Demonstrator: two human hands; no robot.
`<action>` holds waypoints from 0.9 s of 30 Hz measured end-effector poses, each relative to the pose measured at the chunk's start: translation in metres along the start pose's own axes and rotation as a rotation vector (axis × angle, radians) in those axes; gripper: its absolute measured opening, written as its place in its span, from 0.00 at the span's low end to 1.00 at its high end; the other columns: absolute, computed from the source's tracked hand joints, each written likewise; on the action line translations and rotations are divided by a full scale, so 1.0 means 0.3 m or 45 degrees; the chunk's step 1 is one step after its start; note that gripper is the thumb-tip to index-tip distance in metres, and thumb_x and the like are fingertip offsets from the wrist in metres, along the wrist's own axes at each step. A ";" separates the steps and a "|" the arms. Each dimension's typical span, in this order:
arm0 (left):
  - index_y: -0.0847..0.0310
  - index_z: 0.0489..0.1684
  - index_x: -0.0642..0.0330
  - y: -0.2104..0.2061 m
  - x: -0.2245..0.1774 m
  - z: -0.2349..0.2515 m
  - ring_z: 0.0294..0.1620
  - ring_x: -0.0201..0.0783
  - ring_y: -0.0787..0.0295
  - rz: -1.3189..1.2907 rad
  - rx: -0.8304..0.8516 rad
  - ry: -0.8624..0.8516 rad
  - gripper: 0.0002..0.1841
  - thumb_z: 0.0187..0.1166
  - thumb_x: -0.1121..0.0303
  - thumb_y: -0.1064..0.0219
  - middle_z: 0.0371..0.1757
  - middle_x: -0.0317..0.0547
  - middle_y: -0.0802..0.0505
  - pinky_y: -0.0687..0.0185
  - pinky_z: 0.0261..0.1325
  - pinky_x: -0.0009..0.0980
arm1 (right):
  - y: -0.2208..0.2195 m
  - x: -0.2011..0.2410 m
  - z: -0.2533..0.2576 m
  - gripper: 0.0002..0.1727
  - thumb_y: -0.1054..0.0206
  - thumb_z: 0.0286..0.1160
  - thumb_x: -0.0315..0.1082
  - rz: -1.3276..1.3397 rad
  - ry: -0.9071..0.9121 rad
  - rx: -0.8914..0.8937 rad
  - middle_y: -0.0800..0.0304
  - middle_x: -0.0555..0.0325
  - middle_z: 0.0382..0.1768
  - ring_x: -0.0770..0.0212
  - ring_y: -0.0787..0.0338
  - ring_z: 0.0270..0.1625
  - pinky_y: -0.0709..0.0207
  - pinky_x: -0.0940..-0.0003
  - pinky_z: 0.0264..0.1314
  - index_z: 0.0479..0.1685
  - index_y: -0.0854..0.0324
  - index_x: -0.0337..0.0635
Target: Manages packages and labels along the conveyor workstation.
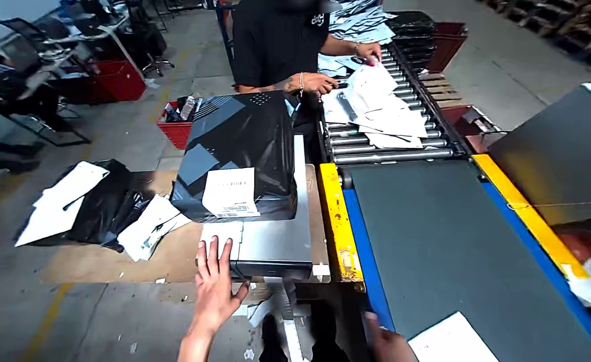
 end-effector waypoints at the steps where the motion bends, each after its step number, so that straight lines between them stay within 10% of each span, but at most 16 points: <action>1: 0.48 0.95 0.48 0.001 0.003 -0.001 0.92 0.77 0.62 -0.004 0.015 0.000 0.62 0.48 0.49 0.16 0.96 0.62 0.55 0.36 0.71 0.77 | -0.126 0.153 -0.061 0.42 0.41 0.78 0.71 0.162 0.188 0.121 0.09 0.39 0.27 0.39 0.07 0.34 0.16 0.33 0.42 0.28 0.09 0.34; 6: 0.51 0.96 0.42 0.011 0.023 -0.012 0.93 0.76 0.65 -0.054 0.008 -0.060 0.63 0.49 0.49 0.17 0.97 0.57 0.54 0.40 0.72 0.79 | -0.478 0.650 -0.195 0.19 0.29 0.81 0.47 0.763 0.496 0.660 0.06 0.55 0.27 0.62 0.10 0.24 0.14 0.62 0.32 0.42 0.11 0.36; 9: 0.50 0.96 0.42 0.016 0.018 -0.002 0.93 0.77 0.65 -0.083 -0.007 -0.092 0.62 0.48 0.51 0.18 0.97 0.57 0.53 0.41 0.70 0.80 | -0.488 0.748 -0.194 0.24 0.27 0.80 0.46 0.801 0.316 0.770 0.04 0.48 0.43 0.55 0.03 0.39 0.09 0.57 0.45 0.64 0.20 0.37; 12: 0.49 0.96 0.43 0.016 0.023 0.002 0.92 0.78 0.63 -0.104 -0.010 -0.103 0.61 0.49 0.51 0.17 0.97 0.58 0.53 0.40 0.69 0.80 | -0.510 0.760 -0.202 0.26 0.26 0.78 0.48 0.797 0.247 0.780 0.06 0.47 0.52 0.53 0.05 0.52 0.12 0.53 0.55 0.64 0.24 0.37; 19: 0.48 0.95 0.46 0.007 0.044 -0.011 0.93 0.75 0.65 -0.094 0.033 -0.098 0.57 0.56 0.48 0.20 0.97 0.59 0.56 0.42 0.75 0.76 | -0.520 0.731 -0.261 0.30 0.71 0.98 0.41 1.102 0.010 0.791 0.10 0.42 0.57 0.51 0.08 0.53 0.17 0.54 0.56 0.63 0.24 0.31; 23: 0.50 0.96 0.46 0.015 0.036 -0.012 0.94 0.74 0.67 -0.086 0.079 -0.087 0.57 0.59 0.47 0.22 0.97 0.56 0.58 0.44 0.76 0.77 | -0.475 0.768 -0.240 0.19 0.53 0.94 0.32 1.186 0.013 0.680 0.06 0.43 0.44 0.56 0.08 0.31 0.13 0.61 0.35 0.68 0.23 0.29; 27: 0.51 0.96 0.45 0.009 0.030 -0.014 0.94 0.73 0.67 -0.077 0.083 -0.097 0.57 0.59 0.46 0.22 0.98 0.56 0.58 0.44 0.76 0.76 | -0.442 0.801 -0.231 0.21 0.31 0.85 0.47 1.147 -0.230 0.609 0.03 0.51 0.35 0.61 0.07 0.27 0.15 0.67 0.29 0.57 0.15 0.36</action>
Point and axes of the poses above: each hand's wrist, its own z-axis towards the middle knuckle, its own y-axis out of the back of the hand, x = y × z, the point moved 5 cm from there along z, towards the middle knuckle
